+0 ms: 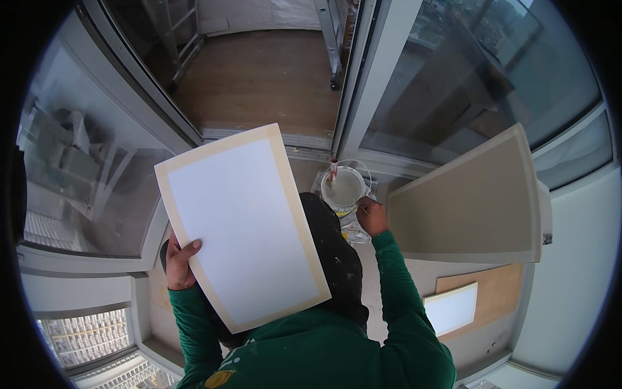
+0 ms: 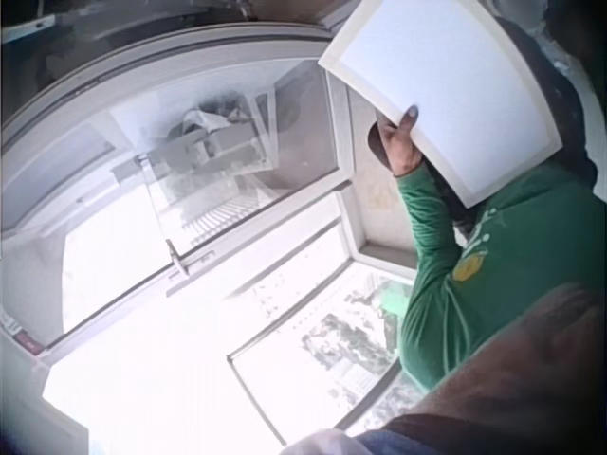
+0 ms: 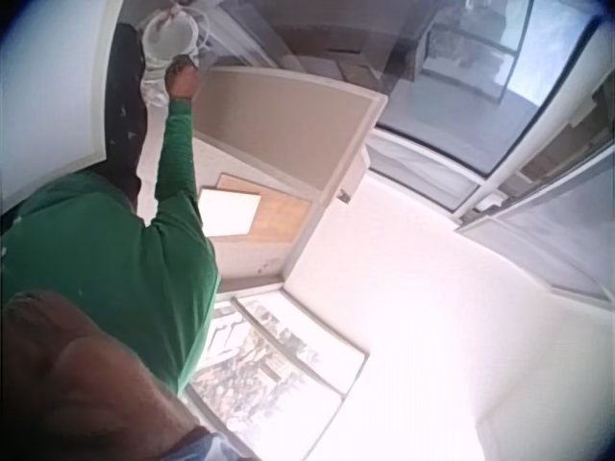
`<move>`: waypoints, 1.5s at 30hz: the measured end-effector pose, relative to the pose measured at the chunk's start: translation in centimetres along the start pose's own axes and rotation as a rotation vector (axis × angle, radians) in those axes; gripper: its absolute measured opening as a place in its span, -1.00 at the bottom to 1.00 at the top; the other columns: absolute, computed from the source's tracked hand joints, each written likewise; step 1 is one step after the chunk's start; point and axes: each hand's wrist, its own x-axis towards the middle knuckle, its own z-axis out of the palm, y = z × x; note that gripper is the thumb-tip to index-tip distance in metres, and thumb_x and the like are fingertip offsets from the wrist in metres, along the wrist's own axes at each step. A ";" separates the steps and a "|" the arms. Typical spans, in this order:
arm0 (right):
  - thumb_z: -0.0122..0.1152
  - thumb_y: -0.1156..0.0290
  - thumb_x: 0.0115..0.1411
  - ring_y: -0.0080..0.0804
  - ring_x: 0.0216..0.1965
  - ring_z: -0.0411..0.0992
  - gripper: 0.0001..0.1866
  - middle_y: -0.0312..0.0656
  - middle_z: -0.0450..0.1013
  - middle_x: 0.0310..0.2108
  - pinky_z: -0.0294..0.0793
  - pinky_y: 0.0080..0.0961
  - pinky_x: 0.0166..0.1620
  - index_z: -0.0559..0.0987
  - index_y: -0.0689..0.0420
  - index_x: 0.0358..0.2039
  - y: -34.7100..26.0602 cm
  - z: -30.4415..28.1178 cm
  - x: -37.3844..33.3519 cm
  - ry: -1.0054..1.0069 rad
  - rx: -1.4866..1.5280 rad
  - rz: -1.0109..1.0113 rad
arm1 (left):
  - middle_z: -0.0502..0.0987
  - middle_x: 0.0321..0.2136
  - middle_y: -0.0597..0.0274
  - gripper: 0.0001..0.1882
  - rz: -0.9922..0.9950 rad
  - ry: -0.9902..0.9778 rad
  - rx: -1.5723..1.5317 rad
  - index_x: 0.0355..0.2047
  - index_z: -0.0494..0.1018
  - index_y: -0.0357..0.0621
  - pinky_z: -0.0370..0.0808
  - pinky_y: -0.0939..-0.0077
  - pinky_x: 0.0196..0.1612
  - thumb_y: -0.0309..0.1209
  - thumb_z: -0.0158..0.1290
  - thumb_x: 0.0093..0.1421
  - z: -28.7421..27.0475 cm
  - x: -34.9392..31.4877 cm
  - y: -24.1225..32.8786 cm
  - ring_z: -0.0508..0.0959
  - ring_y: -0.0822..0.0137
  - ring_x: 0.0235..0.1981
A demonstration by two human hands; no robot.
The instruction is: The person paints the edges of a white rectangular panel using a paint brush and paint from a container. They hold the panel on their lap and apply paint to the thin sides.
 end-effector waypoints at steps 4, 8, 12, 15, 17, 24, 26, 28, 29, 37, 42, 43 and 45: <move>0.38 0.40 0.18 0.06 -0.27 0.70 -0.83 0.02 0.70 -0.32 0.70 -0.11 -0.16 0.72 0.11 -0.21 1.1 1.1 -0.2 0.049 0.003 0.034 | 0.62 0.07 -0.08 -0.29 0.008 0.010 0.036 0.34 0.32 -0.35 0.62 0.19 0.16 -0.63 0.20 0.15 0.4 -0.2 0.1 0.67 0.05 0.04; 0.39 0.36 0.19 0.04 -0.27 0.70 -0.82 0.00 0.70 -0.34 0.69 -0.11 -0.18 0.70 0.13 -0.23 2.3 1.1 -1.1 0.056 0.111 0.096 | 0.62 0.06 -0.08 -0.29 0.015 0.006 0.047 0.34 0.32 -0.35 0.63 0.18 0.15 -0.62 0.21 0.15 -0.1 0.1 -0.3 0.68 0.05 0.03; 0.40 0.35 0.19 0.08 -0.25 0.70 -0.82 0.04 0.70 -0.32 0.69 -0.11 -0.13 0.72 0.12 -0.23 1.1 0.9 -0.6 0.136 0.077 0.128 | 0.62 0.05 -0.08 -0.29 0.029 0.012 0.030 0.34 0.32 -0.35 0.63 0.18 0.14 -0.63 0.20 0.15 0.7 -0.3 0.3 0.68 0.06 0.03; 0.40 0.32 0.20 0.00 -0.28 0.71 -0.78 0.00 0.71 -0.32 0.69 -0.17 -0.17 0.71 0.15 -0.20 2.2 1.4 -0.4 0.125 0.108 0.222 | 0.63 0.04 -0.08 -0.31 0.010 -0.025 0.024 0.33 0.34 -0.35 0.64 0.18 0.14 -0.64 0.19 0.15 0.4 0.1 -0.1 0.68 0.06 0.03; 0.40 0.31 0.22 -0.12 -0.32 0.71 -0.77 -0.04 0.72 -0.35 0.68 -0.23 -0.21 0.70 0.18 -0.18 4.1 1.8 -0.8 0.108 0.145 0.278 | 0.64 0.04 -0.08 -0.32 0.014 -0.024 0.006 0.33 0.35 -0.34 0.64 0.18 0.14 -0.65 0.18 0.15 0.5 0.4 -0.4 0.69 0.05 0.03; 0.28 0.44 0.40 -0.49 -0.32 0.57 -0.84 -0.17 0.67 -0.25 0.57 -0.50 -0.31 0.66 0.19 -0.07 -5.2 -3.6 0.7 0.166 1.016 0.375 | 0.63 0.06 -0.09 -0.30 0.021 -0.007 0.010 0.35 0.33 -0.31 0.64 0.17 0.15 -0.68 0.18 0.16 0.1 -0.3 -0.1 0.69 0.05 0.03; 0.26 0.47 0.43 -0.48 -0.31 0.57 -0.85 -0.16 0.66 -0.21 0.57 -0.52 -0.29 0.65 0.18 -0.04 -8.5 -6.2 1.8 0.175 1.114 0.254 | 0.63 0.09 -0.07 -0.29 0.009 -0.034 -0.010 0.36 0.32 -0.31 0.63 0.16 0.16 -0.71 0.18 0.16 0.1 -0.1 -0.1 0.68 0.06 0.06; 0.28 0.48 0.43 -0.48 -0.31 0.57 -0.87 -0.14 0.66 -0.22 0.57 -0.51 -0.26 0.64 0.18 -0.06 -11.8 -8.6 2.8 0.197 1.112 0.137 | 0.63 0.10 -0.07 -0.28 0.007 -0.049 -0.021 0.36 0.32 -0.31 0.62 0.16 0.17 -0.73 0.18 0.17 0.1 0.0 -0.1 0.68 0.06 0.07; 0.29 0.48 0.43 -0.48 -0.31 0.56 -0.88 -0.13 0.66 -0.22 0.57 -0.50 -0.25 0.64 0.19 -0.07 -13.4 -9.7 3.3 0.206 1.112 0.079 | 0.63 0.10 -0.08 -0.28 0.010 -0.050 -0.021 0.36 0.32 -0.31 0.62 0.16 0.17 -0.73 0.18 0.16 0.0 0.1 -0.2 0.68 0.05 0.08; 0.26 0.58 0.42 -0.44 -0.26 0.58 -0.87 -0.10 0.63 -0.19 0.58 -0.49 -0.23 0.58 0.20 -0.04 -22.9 -15.8 5.3 0.211 1.199 -0.344 | 0.63 0.10 -0.09 -0.27 0.010 -0.075 -0.038 0.36 0.32 -0.31 0.62 0.15 0.18 -0.72 0.20 0.15 -0.1 0.2 -0.3 0.68 0.04 0.09; 0.27 0.68 0.37 -0.46 -0.24 0.59 -0.83 -0.11 0.61 -0.18 0.58 -0.53 -0.23 0.59 0.26 -0.06 -26.7 -16.0 5.9 0.217 1.017 -0.459 | 0.63 0.09 -0.09 -0.27 0.010 -0.065 -0.044 0.36 0.32 -0.31 0.62 0.16 0.18 -0.73 0.20 0.15 0.2 0.0 -0.1 0.68 0.04 0.09; 0.28 0.70 0.35 -0.48 -0.24 0.58 -0.83 -0.12 0.61 -0.19 0.58 -0.55 -0.23 0.59 0.27 -0.07 -27.1 -15.9 6.1 0.204 0.984 -0.469 | 0.63 0.09 -0.09 -0.27 0.010 -0.064 -0.044 0.36 0.33 -0.31 0.62 0.16 0.19 -0.73 0.20 0.14 0.1 0.0 -0.1 0.68 0.04 0.09; 0.29 0.72 0.32 -0.53 -0.27 0.57 -0.84 -0.14 0.62 -0.21 0.56 -0.58 -0.26 0.61 0.29 -0.11 -27.5 -15.5 6.7 0.211 0.897 -0.506 | 0.64 0.09 -0.09 -0.27 0.012 -0.061 -0.044 0.36 0.33 -0.31 0.62 0.15 0.19 -0.74 0.20 0.14 -0.2 0.0 -0.2 0.68 0.04 0.09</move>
